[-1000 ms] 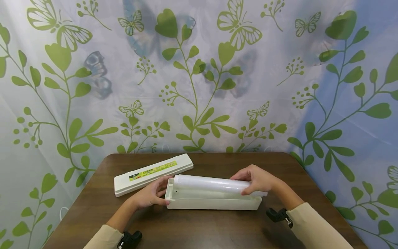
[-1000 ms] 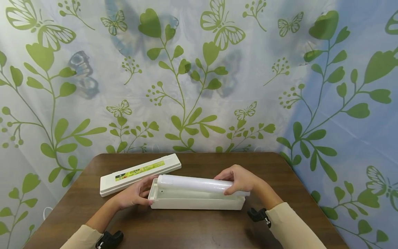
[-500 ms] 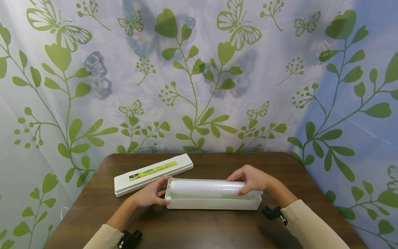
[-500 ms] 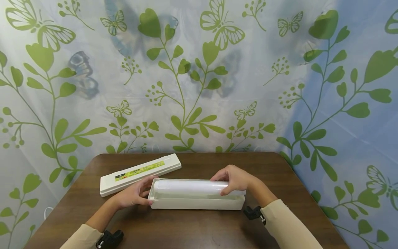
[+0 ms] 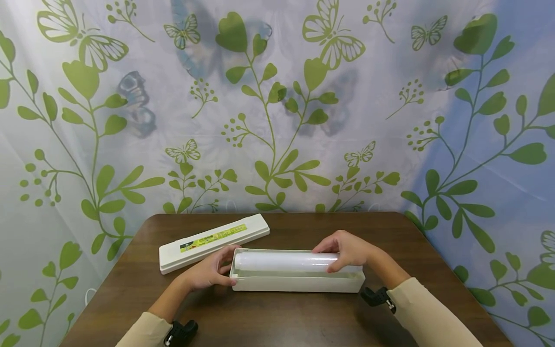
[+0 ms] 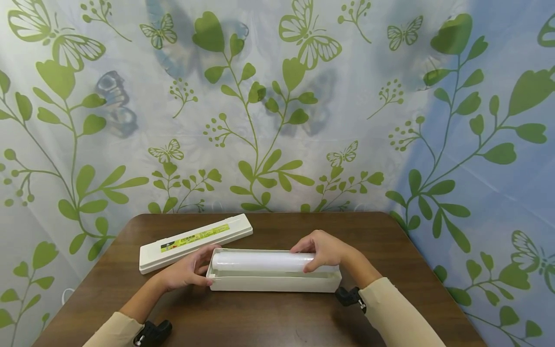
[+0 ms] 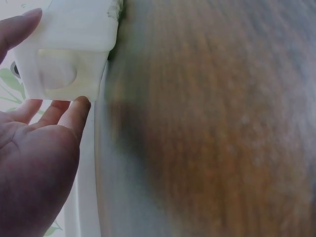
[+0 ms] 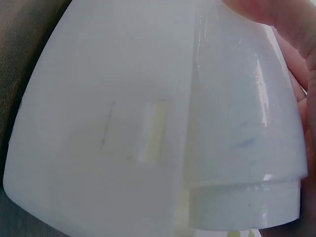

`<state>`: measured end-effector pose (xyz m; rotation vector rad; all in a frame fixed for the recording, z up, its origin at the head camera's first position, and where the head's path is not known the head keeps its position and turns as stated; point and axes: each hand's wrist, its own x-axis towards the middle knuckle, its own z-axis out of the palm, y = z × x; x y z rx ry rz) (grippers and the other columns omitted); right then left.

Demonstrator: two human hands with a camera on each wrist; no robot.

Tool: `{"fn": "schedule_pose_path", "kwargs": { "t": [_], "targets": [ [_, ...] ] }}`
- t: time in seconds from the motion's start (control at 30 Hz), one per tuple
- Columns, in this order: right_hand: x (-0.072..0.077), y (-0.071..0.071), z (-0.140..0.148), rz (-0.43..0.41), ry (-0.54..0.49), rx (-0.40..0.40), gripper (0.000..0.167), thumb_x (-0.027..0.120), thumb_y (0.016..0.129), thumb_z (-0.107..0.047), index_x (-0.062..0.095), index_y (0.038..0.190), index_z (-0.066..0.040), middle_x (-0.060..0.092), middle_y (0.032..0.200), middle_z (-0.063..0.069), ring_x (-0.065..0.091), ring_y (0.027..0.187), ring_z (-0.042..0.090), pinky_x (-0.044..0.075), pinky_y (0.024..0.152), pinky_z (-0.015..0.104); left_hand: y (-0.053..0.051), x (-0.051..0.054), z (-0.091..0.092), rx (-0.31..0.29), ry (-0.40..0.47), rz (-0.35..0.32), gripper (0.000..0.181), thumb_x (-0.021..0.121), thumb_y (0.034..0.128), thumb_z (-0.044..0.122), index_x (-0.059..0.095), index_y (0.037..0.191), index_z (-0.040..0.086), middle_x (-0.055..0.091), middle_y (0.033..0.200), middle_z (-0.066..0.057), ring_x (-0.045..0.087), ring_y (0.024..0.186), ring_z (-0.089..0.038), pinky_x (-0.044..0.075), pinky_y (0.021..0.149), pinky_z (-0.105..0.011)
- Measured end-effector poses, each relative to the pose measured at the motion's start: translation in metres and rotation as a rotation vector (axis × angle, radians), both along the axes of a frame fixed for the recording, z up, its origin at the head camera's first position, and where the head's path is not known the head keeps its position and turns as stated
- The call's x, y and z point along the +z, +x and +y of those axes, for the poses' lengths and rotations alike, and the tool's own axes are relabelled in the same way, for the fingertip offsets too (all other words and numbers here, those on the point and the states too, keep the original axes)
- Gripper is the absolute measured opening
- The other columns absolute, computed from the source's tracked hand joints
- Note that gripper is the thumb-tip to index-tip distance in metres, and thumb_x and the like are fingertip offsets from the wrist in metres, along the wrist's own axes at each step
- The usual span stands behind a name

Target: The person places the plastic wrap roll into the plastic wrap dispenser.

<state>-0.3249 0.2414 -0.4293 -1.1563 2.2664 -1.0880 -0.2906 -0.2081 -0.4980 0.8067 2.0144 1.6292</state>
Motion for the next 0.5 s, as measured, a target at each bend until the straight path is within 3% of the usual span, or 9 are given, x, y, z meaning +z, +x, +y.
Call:
{"fn": "schedule_pose_path", "kwargs": {
  "t": [0.23, 0.5],
  "targets": [
    [-0.0030, -0.0023, -0.0009, -0.006, 0.015, 0.002, 0.050, 0.087, 0.078, -0.012, 0.074, 0.126, -0.013, 0.076, 0.119, 0.002, 0.074, 0.103, 0.013, 0.060, 0.088, 0.026, -0.0004, -0.0004, 0.0004, -0.006, -0.002, 0.009, 0.091, 0.080, 0.0848, 0.001, 0.023, 0.156, 0.000, 0.034, 0.156, -0.024, 0.044, 0.140, -0.018, 0.049, 0.106, -0.025],
    [-0.0049, -0.0030, -0.0030, -0.004, 0.014, 0.009, 0.051, 0.088, 0.077, -0.010, 0.074, 0.125, -0.014, 0.076, 0.118, 0.002, 0.074, 0.103, 0.013, 0.060, 0.088, 0.027, 0.0011, 0.0011, 0.0013, -0.005, 0.004, 0.019, 0.091, 0.080, 0.0840, 0.000, 0.024, 0.155, -0.003, 0.035, 0.155, -0.026, 0.039, 0.144, -0.037, 0.049, 0.106, -0.025]
  ]
}}
